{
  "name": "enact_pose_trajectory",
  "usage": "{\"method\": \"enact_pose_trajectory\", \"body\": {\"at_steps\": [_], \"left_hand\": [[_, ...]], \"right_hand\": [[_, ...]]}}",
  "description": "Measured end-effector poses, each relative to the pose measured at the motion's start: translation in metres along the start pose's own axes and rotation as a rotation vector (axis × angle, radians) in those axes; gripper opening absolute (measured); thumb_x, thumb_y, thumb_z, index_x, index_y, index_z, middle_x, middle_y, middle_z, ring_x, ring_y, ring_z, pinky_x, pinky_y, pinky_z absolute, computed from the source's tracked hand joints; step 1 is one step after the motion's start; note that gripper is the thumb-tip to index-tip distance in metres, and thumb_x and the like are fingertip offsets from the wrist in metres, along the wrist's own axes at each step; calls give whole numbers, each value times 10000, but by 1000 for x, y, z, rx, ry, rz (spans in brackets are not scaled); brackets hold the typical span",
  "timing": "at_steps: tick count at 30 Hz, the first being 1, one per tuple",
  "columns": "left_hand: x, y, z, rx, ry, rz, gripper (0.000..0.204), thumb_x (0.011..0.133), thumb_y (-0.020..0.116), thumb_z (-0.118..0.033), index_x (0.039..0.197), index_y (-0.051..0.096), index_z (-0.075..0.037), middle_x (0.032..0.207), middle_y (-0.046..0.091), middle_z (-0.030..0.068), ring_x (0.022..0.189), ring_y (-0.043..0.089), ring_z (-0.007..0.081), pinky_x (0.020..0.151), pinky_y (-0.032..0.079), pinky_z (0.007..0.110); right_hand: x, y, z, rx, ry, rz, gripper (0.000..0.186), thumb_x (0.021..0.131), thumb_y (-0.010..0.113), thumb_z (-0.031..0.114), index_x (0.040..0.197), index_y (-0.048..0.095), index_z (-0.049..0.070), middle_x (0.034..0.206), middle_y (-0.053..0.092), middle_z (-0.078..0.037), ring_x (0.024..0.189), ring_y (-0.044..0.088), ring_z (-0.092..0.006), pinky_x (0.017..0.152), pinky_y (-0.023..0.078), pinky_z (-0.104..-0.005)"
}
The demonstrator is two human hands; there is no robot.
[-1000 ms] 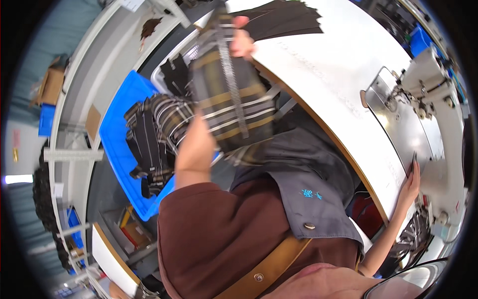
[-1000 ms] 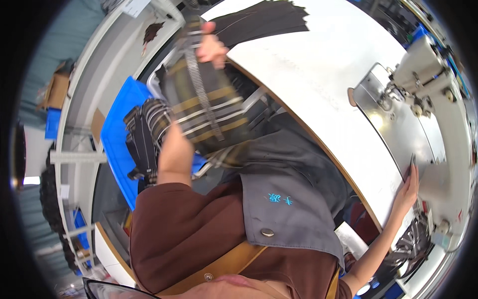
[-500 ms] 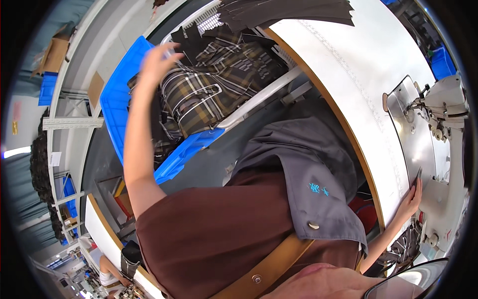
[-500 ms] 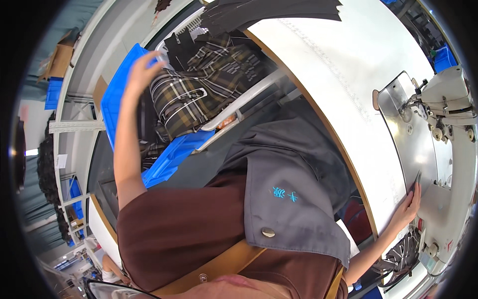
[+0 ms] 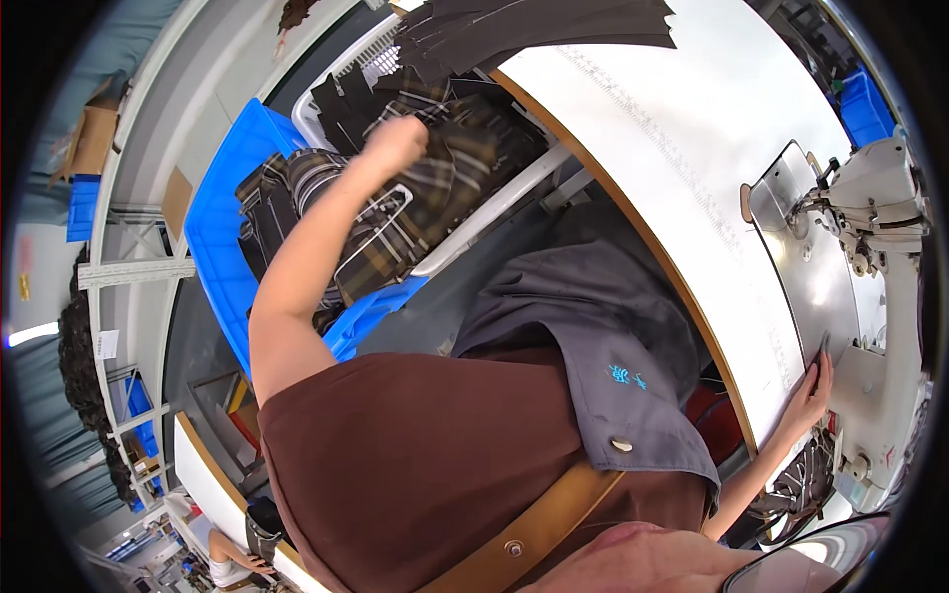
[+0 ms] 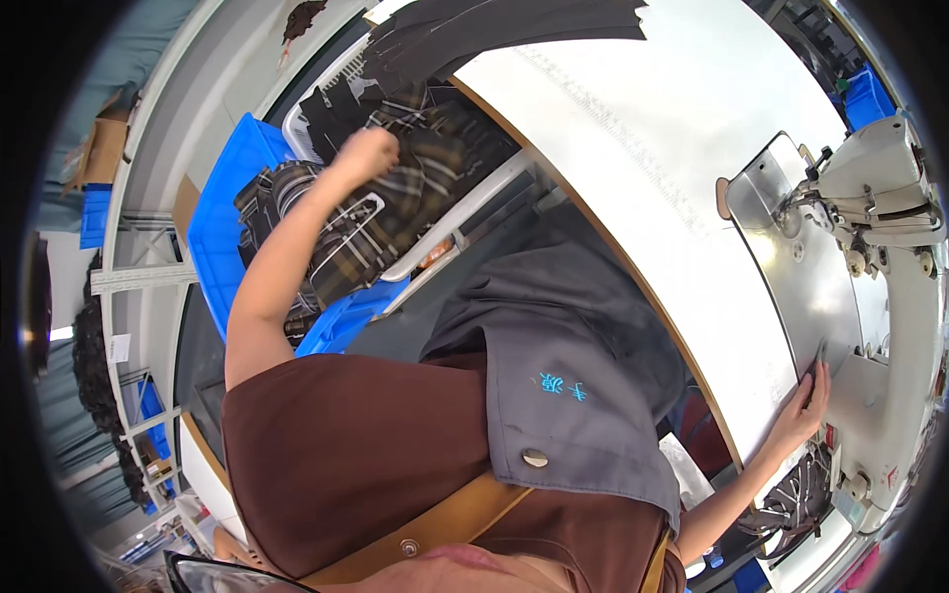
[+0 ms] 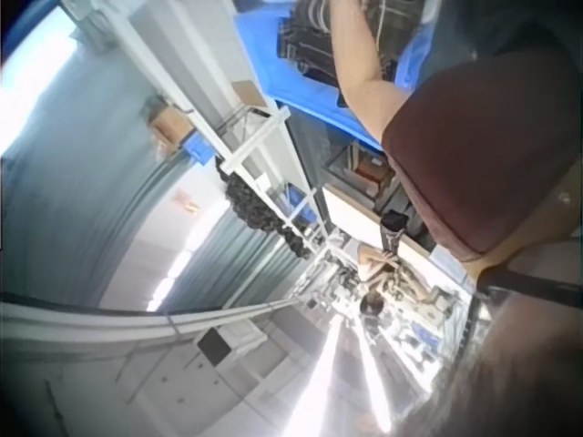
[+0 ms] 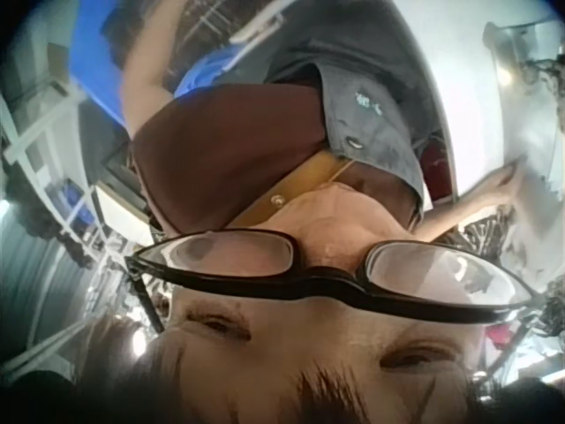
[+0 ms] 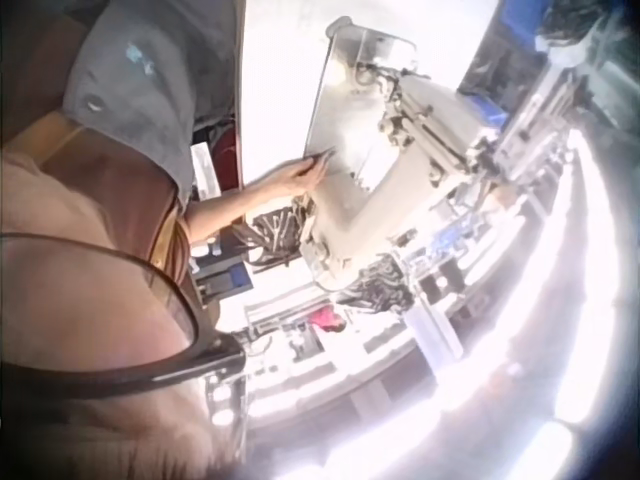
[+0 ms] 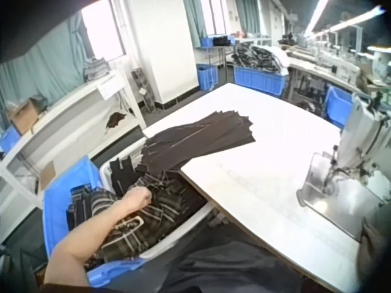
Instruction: The person uses an industrial sewing machine to attach a zipper to a plaid fabric pouch. They guide the fabric under the needle, sew along the zipper edges, and trim excess thread. The person repeats this process for multiple pouches, handling the fabric and zipper with both hands.
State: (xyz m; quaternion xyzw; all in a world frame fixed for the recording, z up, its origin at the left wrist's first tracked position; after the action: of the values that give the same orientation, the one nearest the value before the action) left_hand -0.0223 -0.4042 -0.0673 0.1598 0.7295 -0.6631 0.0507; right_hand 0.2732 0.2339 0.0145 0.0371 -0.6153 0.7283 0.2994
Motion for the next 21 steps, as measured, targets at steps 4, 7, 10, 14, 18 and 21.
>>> {"method": "enact_pose_trajectory", "body": {"at_steps": [4,7,10,14,18,21], "left_hand": [[-51,-125,-28,-401,416,-812,118,699,683,-173,737,661,-63,1033,664,85,979,609,281,849,457,378],[-62,-155,-59,-210,520,-841,58,720,667,-113,736,647,-61,1080,660,55,1081,559,266,940,392,391],[-34,-122,-41,-24,391,-618,70,746,642,-131,755,650,-61,1107,650,35,1121,537,244,1011,274,515],[-16,-81,-42,19,331,-629,108,746,616,-157,765,675,-69,985,626,0,994,573,228,986,244,619],[-22,-81,-31,26,315,-780,80,756,631,-165,794,655,-99,1043,633,-13,1020,567,211,1008,217,600],[-60,-126,-44,-105,362,-1058,42,774,644,-150,809,628,-131,1103,634,0,1071,559,207,971,257,558]], "right_hand": [[1,-5,9,-194,-141,-134,274,928,535,169,1162,605,44,1259,550,-159,1169,507,-325,970,395,-401],[1,-3,9,-154,-155,-82,273,924,544,182,1153,613,51,1252,554,-159,1182,489,-335,987,378,-419],[4,1,6,-104,-96,-16,282,933,528,207,1148,617,48,1243,562,-156,1185,487,-340,994,373,-413],[-1,-1,2,-48,-34,19,287,940,515,220,1146,620,51,1240,566,-147,1191,483,-341,996,374,-409],[1,-2,8,-100,-99,-54,288,931,530,188,1161,606,31,1233,568,-156,1166,505,-327,992,375,-407],[0,-13,37,-58,-158,-165,325,913,559,189,1194,586,28,1267,552,-144,1206,484,-305,1024,354,-414]]}}
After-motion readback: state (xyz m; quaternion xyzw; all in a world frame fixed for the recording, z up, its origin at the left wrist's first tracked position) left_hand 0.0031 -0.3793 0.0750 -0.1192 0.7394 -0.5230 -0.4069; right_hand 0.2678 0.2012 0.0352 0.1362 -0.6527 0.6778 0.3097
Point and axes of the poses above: each hand's wrist, its own x-axis towards the middle knuckle, its own y-axis out of the palm, z = x × y, the point moved 5 cm from there along x, towards the middle knuckle
